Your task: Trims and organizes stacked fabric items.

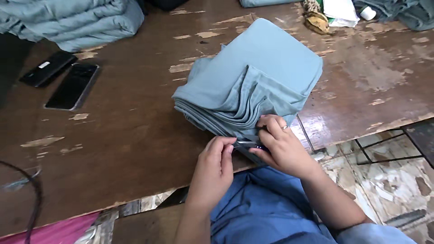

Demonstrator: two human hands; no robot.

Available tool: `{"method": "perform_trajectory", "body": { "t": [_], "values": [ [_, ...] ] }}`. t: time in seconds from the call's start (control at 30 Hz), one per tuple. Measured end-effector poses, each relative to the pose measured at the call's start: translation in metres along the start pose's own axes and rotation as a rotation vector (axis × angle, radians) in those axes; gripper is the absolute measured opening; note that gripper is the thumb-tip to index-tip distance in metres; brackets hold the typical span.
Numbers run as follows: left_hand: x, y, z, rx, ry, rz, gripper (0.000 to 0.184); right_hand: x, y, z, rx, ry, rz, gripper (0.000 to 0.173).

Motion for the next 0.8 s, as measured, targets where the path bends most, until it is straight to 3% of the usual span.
{"method": "perform_trajectory", "body": {
  "t": [0.33, 0.4, 0.57, 0.67, 0.8],
  "values": [
    [-0.004, 0.003, 0.001, -0.142, -0.009, 0.090, 0.023, 0.012, 0.004, 0.007, -0.130, 0.049, -0.020, 0.044],
    [-0.009, 0.004, -0.001, -0.243, 0.029, 0.204, 0.022, 0.010, 0.001, 0.004, -0.074, 0.064, -0.025, 0.044],
    [-0.031, 0.015, -0.020, -0.454, 0.280, 0.723, 0.030, -0.010, -0.019, -0.012, 0.304, 0.081, -0.092, 0.049],
    [-0.032, 0.017, -0.022, -0.468, 0.323, 0.775, 0.029, -0.028, -0.022, -0.017, 0.358, 0.064, -0.013, 0.047],
    [-0.028, 0.015, -0.020, -0.510, 0.300, 0.782, 0.028, -0.044, -0.018, -0.010, 0.230, 0.052, 0.134, 0.047]
  ]
}}
Point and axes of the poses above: each hand's wrist, its own x-axis towards the middle knuckle, its own y-axis out of the palm, z = x × y, the point moved 8 cm from there along x, towards the middle knuckle, and after that the axes turned 13 degrees about -y, right-handed, at the moved point
